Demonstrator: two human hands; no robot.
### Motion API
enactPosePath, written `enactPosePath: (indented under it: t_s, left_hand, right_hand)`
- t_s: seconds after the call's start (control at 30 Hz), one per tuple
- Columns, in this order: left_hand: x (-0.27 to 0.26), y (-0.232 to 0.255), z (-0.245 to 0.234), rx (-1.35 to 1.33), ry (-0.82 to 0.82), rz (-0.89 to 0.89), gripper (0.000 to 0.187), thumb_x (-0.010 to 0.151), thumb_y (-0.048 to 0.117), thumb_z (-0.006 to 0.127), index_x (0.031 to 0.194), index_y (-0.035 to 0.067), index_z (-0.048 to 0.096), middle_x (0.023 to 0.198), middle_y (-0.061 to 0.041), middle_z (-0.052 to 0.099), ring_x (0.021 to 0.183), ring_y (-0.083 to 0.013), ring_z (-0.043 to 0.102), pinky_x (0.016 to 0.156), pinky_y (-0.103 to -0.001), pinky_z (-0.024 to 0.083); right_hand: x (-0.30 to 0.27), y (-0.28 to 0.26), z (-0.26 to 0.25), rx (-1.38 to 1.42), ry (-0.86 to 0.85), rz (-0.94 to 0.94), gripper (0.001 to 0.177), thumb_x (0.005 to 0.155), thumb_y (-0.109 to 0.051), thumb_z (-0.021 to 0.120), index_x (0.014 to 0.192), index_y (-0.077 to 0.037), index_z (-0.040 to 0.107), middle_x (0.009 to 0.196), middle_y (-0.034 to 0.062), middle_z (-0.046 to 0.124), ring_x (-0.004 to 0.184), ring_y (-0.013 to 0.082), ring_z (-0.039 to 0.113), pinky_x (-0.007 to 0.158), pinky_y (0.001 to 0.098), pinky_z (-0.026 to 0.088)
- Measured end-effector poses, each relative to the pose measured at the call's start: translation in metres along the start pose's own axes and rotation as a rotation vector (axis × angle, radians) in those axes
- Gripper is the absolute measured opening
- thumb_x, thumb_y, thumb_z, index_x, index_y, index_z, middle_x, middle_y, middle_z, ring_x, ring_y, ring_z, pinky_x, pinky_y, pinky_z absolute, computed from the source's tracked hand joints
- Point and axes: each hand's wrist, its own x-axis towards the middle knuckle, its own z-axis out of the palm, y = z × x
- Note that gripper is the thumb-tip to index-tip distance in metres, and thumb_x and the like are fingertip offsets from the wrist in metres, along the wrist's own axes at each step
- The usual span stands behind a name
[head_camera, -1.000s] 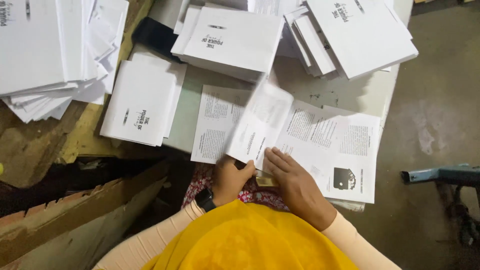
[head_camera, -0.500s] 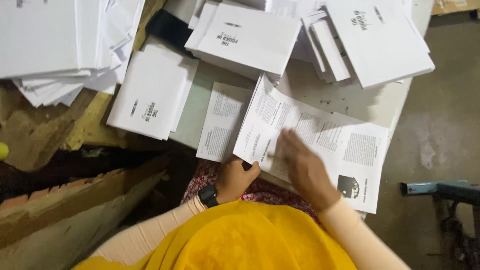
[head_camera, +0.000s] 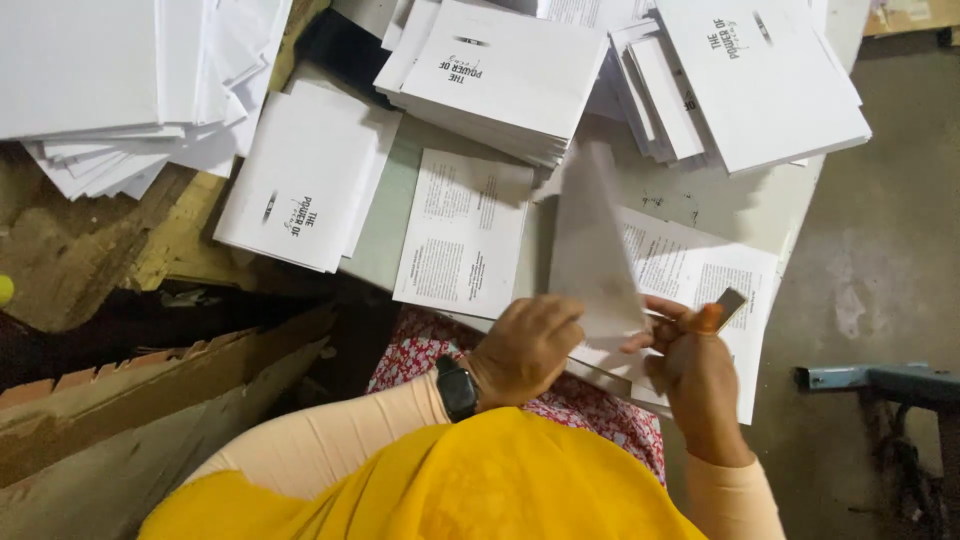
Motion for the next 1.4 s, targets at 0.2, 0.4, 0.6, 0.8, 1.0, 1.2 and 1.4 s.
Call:
enactPosePath:
  t_s: [0.2, 0.4, 0.6, 0.8, 1.0, 1.2, 1.4]
  left_hand:
    - [0.006, 0.009, 0.004, -0.198, -0.054, 0.183, 0.018, 0.088, 0.007, 0.061, 0.106, 0.007, 0.057, 0.103, -0.014, 0.056, 0.100, -0.0307, 0.059, 0.079, -0.042, 0.050]
    - [0.000, -0.004, 0.012, -0.173, -0.050, 0.185, 0.013, 0.094, 0.010, 0.052, 0.103, 0.006, 0.061, 0.098, -0.011, 0.059, 0.100, -0.0301, 0.062, 0.080, -0.040, 0.051]
    - [0.019, -0.014, -0.029, -0.078, -0.331, 0.107, 0.051, 0.086, 0.034, 0.063, 0.127, 0.004, 0.054, 0.140, -0.016, 0.047, 0.123, -0.0331, 0.047, 0.089, -0.044, 0.044]
    - [0.019, -0.019, -0.025, 0.041, -0.459, 0.074, 0.062, 0.091, 0.041, 0.061, 0.142, 0.010, 0.045, 0.152, -0.012, 0.036, 0.121, -0.0277, 0.045, 0.090, -0.040, 0.040]
    - [0.016, -0.023, -0.025, 0.049, -0.441, 0.057, 0.067, 0.092, 0.045, 0.057, 0.146, 0.010, 0.039, 0.155, -0.012, 0.031, 0.115, -0.0255, 0.044, 0.087, -0.038, 0.039]
    - [0.018, -0.026, -0.026, 0.063, -0.443, 0.038, 0.068, 0.090, 0.049, 0.059, 0.144, 0.012, 0.042, 0.154, -0.011, 0.035, 0.114, -0.0244, 0.046, 0.086, -0.038, 0.040]
    - [0.025, -0.026, -0.032, 0.267, -0.369, 0.090, 0.071, 0.081, 0.064, 0.066, 0.135, 0.019, 0.056, 0.148, -0.008, 0.046, 0.110, -0.0207, 0.050, 0.080, -0.036, 0.039]
  right_hand:
    - [-0.026, -0.039, 0.026, -0.285, 0.250, -0.171, 0.040, 0.082, -0.034, 0.080, 0.073, -0.007, 0.052, 0.052, 0.0010, 0.042, 0.038, 0.0136, 0.042, 0.030, 0.0203, 0.028]
    - [0.005, -0.005, 0.005, -0.737, 0.367, -0.205, 0.043, 0.068, -0.032, 0.088, 0.087, -0.005, 0.060, 0.066, 0.0106, 0.060, 0.062, 0.0202, 0.058, 0.054, 0.0323, 0.046]
    - [0.003, 0.000, 0.005, -0.764, 0.395, -0.219, 0.043, 0.072, -0.020, 0.085, 0.094, 0.006, 0.059, 0.067, 0.0189, 0.055, 0.064, 0.0283, 0.054, 0.060, 0.0404, 0.046]
    - [0.012, 0.013, -0.007, -0.703, 0.394, -0.280, 0.040, 0.073, -0.018, 0.088, 0.093, 0.003, 0.060, 0.065, 0.0148, 0.056, 0.063, 0.0217, 0.054, 0.060, 0.0333, 0.045]
    - [-0.002, -0.004, 0.014, -0.676, 0.396, -0.272, 0.037, 0.075, -0.016, 0.088, 0.093, 0.002, 0.062, 0.066, 0.0154, 0.057, 0.063, 0.0210, 0.054, 0.060, 0.0325, 0.044]
    - [0.009, 0.015, -0.003, -0.659, 0.391, -0.310, 0.036, 0.077, -0.017, 0.089, 0.092, 0.002, 0.062, 0.067, 0.0137, 0.057, 0.065, 0.0171, 0.051, 0.059, 0.0298, 0.042]
    - [-0.004, -0.006, 0.022, -0.697, 0.406, -0.278, 0.027, 0.076, -0.014, 0.083, 0.086, -0.004, 0.059, 0.072, 0.0016, 0.053, 0.067, 0.0121, 0.041, 0.055, 0.0275, 0.036]
